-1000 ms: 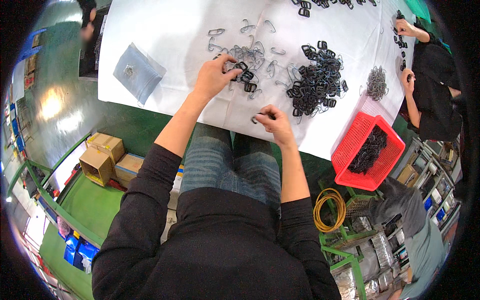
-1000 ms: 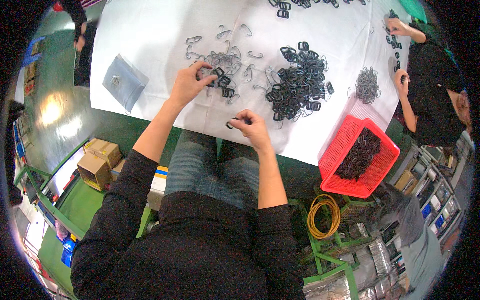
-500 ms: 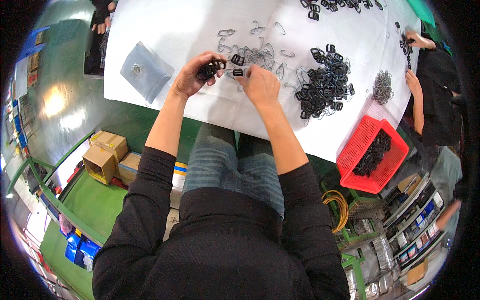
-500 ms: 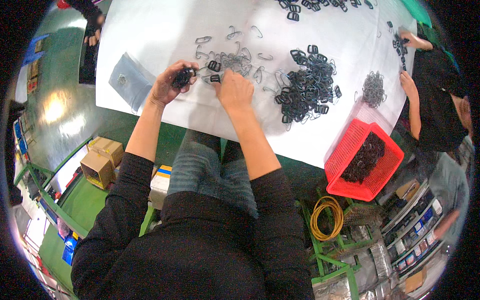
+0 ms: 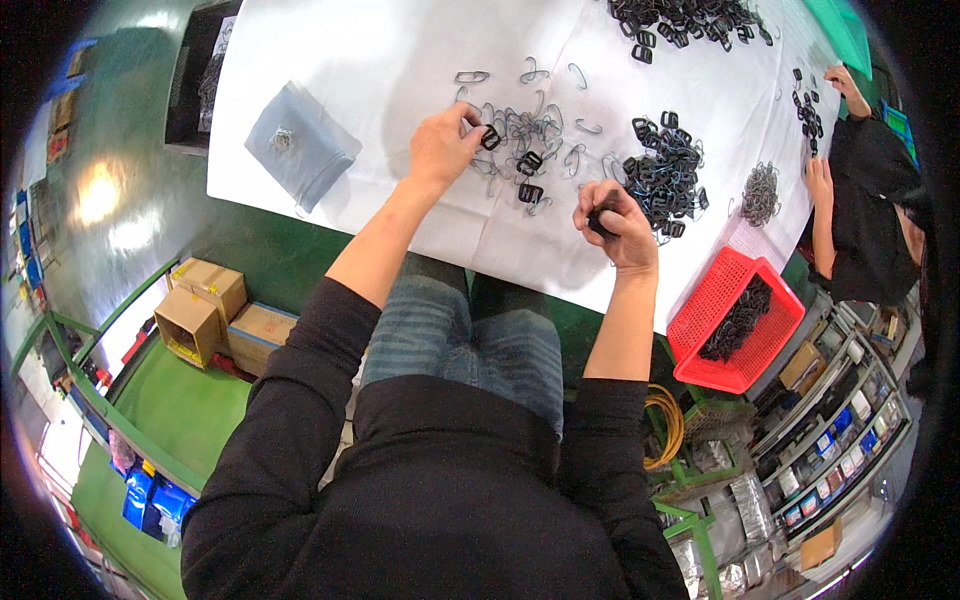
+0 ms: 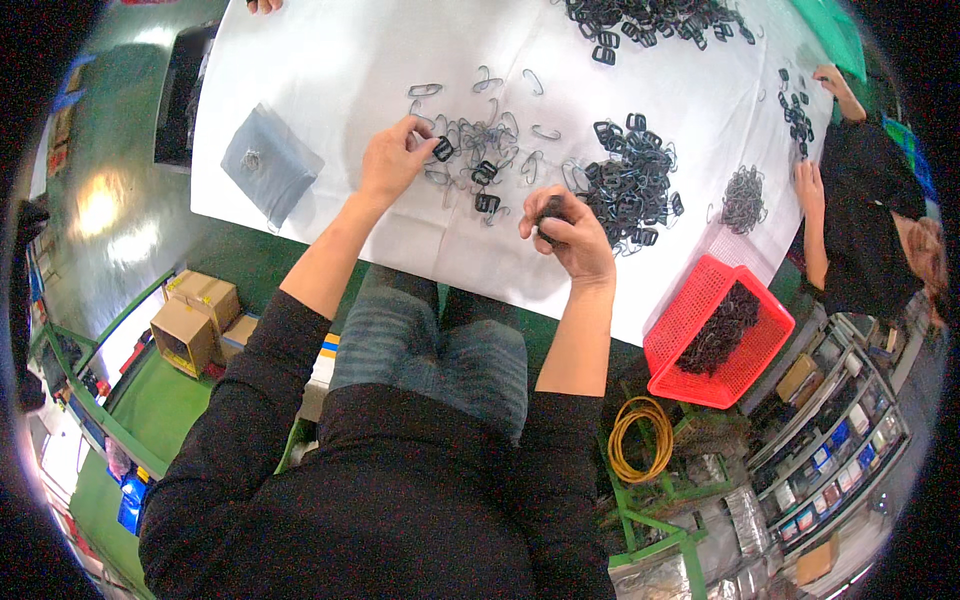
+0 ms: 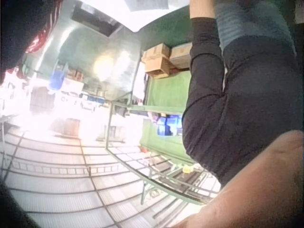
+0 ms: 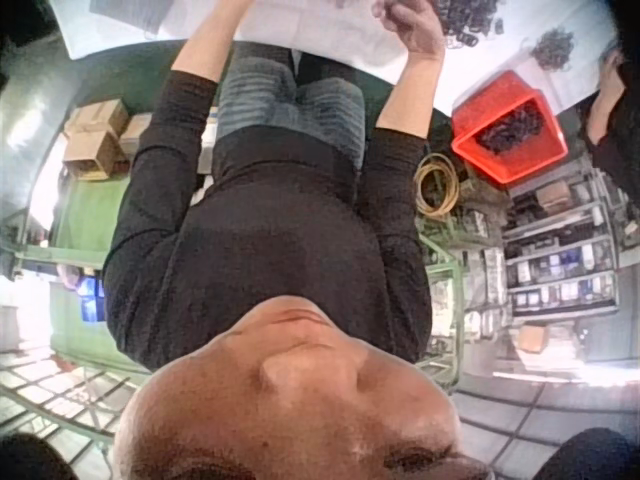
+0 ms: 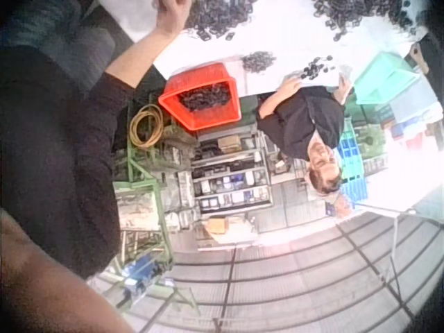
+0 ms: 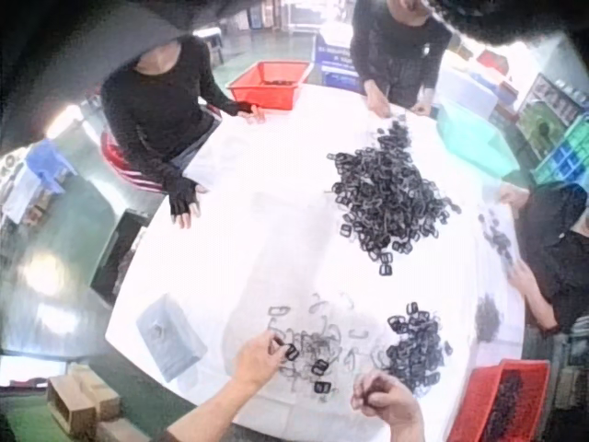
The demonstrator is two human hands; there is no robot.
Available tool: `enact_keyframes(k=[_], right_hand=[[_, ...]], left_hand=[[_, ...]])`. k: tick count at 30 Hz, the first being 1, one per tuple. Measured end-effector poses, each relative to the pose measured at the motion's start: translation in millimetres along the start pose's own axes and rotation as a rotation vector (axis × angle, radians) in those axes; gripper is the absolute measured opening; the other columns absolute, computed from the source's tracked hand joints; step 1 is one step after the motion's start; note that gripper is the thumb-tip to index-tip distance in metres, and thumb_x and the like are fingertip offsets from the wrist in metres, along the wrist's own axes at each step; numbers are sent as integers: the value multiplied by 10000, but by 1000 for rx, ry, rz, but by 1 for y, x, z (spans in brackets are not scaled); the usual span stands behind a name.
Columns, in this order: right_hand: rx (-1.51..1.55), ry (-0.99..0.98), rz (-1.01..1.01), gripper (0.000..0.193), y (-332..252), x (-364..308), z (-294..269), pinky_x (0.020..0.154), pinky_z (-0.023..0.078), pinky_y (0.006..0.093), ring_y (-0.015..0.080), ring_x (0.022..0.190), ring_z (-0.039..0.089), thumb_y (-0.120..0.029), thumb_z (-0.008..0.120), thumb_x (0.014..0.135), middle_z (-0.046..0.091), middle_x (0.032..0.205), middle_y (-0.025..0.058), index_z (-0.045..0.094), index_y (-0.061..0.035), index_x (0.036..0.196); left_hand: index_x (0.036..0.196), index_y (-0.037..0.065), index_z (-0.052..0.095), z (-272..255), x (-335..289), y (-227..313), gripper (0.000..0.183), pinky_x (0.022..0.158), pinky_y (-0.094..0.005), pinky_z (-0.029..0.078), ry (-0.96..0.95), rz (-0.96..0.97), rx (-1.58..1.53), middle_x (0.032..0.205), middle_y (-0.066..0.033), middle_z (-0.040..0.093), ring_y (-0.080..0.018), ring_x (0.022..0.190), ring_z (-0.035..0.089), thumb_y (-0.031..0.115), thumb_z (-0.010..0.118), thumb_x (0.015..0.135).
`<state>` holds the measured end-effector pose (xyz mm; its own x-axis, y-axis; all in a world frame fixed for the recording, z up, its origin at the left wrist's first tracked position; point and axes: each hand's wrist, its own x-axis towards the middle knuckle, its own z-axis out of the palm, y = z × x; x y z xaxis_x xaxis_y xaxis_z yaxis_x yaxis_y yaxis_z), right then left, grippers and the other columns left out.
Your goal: The person sorts small black plastic components and metal hooks on a white table, separating them into piles and placing some into a red basket. The person repeatedly picks up, inspects, and repositions the parts by hand.
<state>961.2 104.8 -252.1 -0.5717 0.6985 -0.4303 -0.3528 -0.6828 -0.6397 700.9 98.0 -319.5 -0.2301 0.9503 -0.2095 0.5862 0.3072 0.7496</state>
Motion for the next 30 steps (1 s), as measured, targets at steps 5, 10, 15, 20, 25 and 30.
enact_keyframes(k=[5,10,15,20,25,30], right_hand=[[-269,335,95,152,3,23,3,438,301,201,78,537,478,-176,641,831,524,643,6,601,-30,826],[-204,247,10,200,18,50,17,473,308,201,68,575,470,-212,576,902,540,684,4,623,-18,925],[-85,369,-129,249,15,42,21,481,317,197,94,588,476,-238,545,916,557,724,40,601,-4,984],[-445,439,27,312,11,47,13,448,279,194,67,497,438,-312,518,922,519,593,11,620,-17,912],[-939,516,15,231,33,54,18,470,368,274,133,511,510,-261,580,880,564,611,45,570,-88,1033],[-1686,462,129,336,53,64,25,583,457,416,322,646,623,-258,646,817,633,689,134,510,-110,1086]], left_hand=[[899,98,637,-17,7,-7,203,509,-309,382,-113,-23,-64,551,-33,490,-145,518,473,226,707,758],[886,100,632,-5,-1,4,203,541,-335,414,-125,188,112,609,-53,537,-196,560,520,231,710,752],[925,96,599,-10,6,9,202,544,-301,421,-362,119,-76,653,-26,570,-171,609,551,195,697,779],[934,62,594,-62,24,6,170,516,-232,419,-1020,-356,-959,832,-41,603,-140,677,561,142,676,807],[882,42,577,-73,24,13,207,477,-242,448,-937,-414,-1152,929,-102,584,-187,753,596,241,628,856],[813,53,613,-50,20,20,212,474,-211,396,-878,-473,-818,723,-22,576,-123,662,557,248,587,892]])
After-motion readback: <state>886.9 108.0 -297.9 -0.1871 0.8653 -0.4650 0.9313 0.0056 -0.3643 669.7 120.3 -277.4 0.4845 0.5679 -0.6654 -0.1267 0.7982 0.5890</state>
